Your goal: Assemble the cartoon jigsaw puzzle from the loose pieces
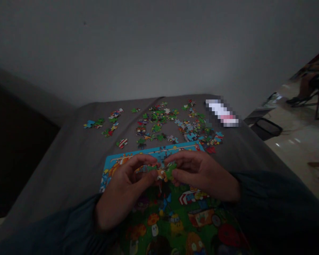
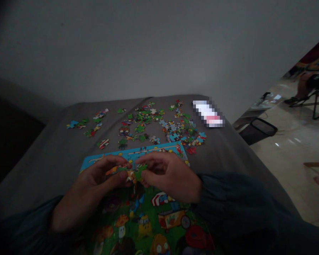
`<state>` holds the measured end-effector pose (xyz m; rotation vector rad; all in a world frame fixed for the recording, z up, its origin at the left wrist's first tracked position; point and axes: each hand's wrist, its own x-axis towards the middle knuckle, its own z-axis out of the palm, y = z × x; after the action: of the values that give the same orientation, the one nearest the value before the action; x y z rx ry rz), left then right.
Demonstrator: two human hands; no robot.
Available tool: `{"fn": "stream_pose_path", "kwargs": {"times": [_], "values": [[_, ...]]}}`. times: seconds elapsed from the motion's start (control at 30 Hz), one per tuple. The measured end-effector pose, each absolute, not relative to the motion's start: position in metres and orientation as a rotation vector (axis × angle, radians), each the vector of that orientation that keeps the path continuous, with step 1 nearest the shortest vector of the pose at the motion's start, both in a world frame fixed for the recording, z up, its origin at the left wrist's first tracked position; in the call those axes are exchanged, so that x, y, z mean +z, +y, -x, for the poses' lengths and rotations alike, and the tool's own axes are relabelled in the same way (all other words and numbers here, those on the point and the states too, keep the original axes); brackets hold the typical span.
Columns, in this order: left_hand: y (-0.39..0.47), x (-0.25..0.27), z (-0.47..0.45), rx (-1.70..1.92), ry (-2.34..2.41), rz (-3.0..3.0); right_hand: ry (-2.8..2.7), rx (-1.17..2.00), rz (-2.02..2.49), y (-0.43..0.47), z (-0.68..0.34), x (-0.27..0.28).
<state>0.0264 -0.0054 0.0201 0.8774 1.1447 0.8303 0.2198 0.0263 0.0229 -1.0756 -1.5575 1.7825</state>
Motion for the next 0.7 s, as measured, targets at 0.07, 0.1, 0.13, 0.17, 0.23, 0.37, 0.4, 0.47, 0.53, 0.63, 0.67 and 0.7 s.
{"fn": "stream_pose_path", "kwargs": {"times": [0.07, 0.1, 0.13, 0.17, 0.23, 0.37, 0.4, 0.47, 0.53, 0.63, 0.67, 0.7], "values": [[-0.006, 0.0196, -0.026, 0.838, 1.141, -0.879, -1.559, 1.806, 1.083, 0.0256, -0.2196, 0.0221], [-0.0063, 0.0191, -0.0257, 0.842, 1.143, -0.882, -1.544, 1.821, 1.097, 0.0254, -0.2196, 0.0217], [-0.0064, 0.0186, -0.0252, 0.846, 1.145, -0.888, -1.531, 1.833, 1.113, 0.0252, -0.2196, 0.0213], [-0.0065, 0.0181, -0.0247, 0.847, 1.146, -0.893, -1.528, 1.839, 1.123, 0.0251, -0.2197, 0.0208], [-0.0064, 0.0174, -0.0239, 0.84, 1.142, -0.897, -1.544, 1.839, 1.138, 0.0248, -0.22, 0.02], [-0.0059, 0.0187, -0.0243, 0.847, 1.137, -0.908, -1.572, 1.858, 1.163, 0.0239, -0.2202, 0.02], [-0.0058, 0.0193, -0.0247, 0.857, 1.138, -0.916, -1.571, 1.87, 1.162, 0.0237, -0.2202, 0.0202], [-0.0057, 0.02, -0.0248, 0.872, 1.132, -0.924, -1.575, 1.877, 1.152, 0.0235, -0.22, 0.0207], [-0.0057, 0.0193, -0.0235, 0.88, 1.092, -0.913, -1.598, 1.849, 1.144, 0.0233, -0.2199, 0.0208], [-0.0053, 0.0159, -0.0197, 0.87, 0.997, -0.873, -1.638, 1.781, 1.139, 0.0229, -0.22, 0.0203], [-0.005, 0.0148, -0.0186, 0.864, 0.974, -0.856, -1.647, 1.769, 1.133, 0.0228, -0.2202, 0.0201], [-0.0048, 0.0139, -0.0177, 0.86, 0.962, -0.843, -1.653, 1.756, 1.128, 0.0228, -0.2203, 0.0201]]}}
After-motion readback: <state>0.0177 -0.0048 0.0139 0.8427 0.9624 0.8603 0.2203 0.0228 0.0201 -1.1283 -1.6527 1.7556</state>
